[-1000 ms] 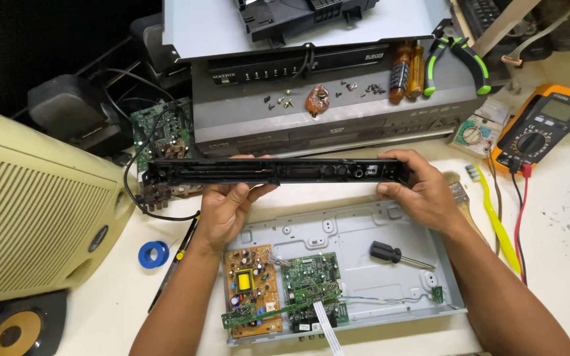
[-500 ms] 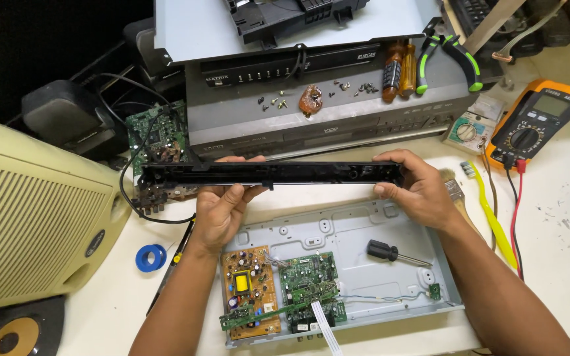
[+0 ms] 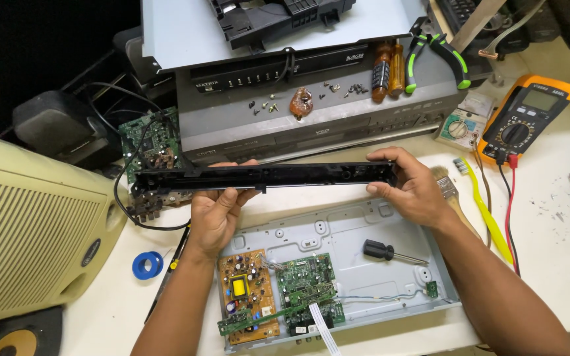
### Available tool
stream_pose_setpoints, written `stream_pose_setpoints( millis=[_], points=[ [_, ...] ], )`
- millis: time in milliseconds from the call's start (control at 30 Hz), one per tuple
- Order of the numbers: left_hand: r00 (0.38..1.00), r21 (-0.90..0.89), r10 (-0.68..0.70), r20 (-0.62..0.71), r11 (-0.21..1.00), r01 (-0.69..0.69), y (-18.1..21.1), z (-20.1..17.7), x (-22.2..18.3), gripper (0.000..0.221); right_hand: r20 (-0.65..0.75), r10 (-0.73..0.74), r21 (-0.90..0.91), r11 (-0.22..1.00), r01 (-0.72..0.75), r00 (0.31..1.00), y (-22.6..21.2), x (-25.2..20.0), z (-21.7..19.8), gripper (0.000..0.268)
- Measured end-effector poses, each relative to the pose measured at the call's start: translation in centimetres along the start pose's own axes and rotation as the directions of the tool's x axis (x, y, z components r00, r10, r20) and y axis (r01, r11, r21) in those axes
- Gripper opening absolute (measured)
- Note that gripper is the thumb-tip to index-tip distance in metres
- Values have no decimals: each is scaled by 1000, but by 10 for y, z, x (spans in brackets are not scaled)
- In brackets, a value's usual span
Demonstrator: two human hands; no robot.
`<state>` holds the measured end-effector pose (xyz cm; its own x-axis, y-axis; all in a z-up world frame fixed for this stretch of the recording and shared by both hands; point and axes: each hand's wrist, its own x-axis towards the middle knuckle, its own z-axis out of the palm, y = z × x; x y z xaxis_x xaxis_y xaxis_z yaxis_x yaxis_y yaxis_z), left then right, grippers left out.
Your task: Cleaning and reassembling internal components of an electronic device on a repair bench
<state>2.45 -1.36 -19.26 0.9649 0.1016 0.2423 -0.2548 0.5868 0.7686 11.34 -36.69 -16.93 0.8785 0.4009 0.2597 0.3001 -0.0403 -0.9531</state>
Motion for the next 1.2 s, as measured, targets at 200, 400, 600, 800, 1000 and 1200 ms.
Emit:
stream_pose_setpoints(
  millis=[200, 400, 600, 800, 1000, 1200],
  points=[
    [1000, -9, -2, -3, 1000, 2, -1, 0, 0, 38, -10, 3, -14, 1000, -4, 1000, 5, -1, -2, 54],
    [999, -3, -10, -38, 1000, 10, -6, -9, 1, 38, -17, 50, 137, 989, -47, 999, 19, -2, -3, 56],
    [998, -3, 20, -58, 1000, -20, 5, 5, 3, 40, 15, 36, 181, 983, -38, 999, 17, -1, -3, 54],
    [995, -3, 20, -94, 1000, -21, -43, -67, -3, 41, 49, 9, 201, 979, -19, 999, 17, -2, -5, 52],
    [999, 6, 22, -47, 1000, -22, -12, -21, 2, 38, 84, 29, 237, 970, -48, 996, 12, 0, -6, 48],
    [999, 12, 27, -22, 1000, -26, -2, -8, 1, 41, 90, -15, 139, 990, 2, 996, 8, 1, -5, 44]
  ],
)
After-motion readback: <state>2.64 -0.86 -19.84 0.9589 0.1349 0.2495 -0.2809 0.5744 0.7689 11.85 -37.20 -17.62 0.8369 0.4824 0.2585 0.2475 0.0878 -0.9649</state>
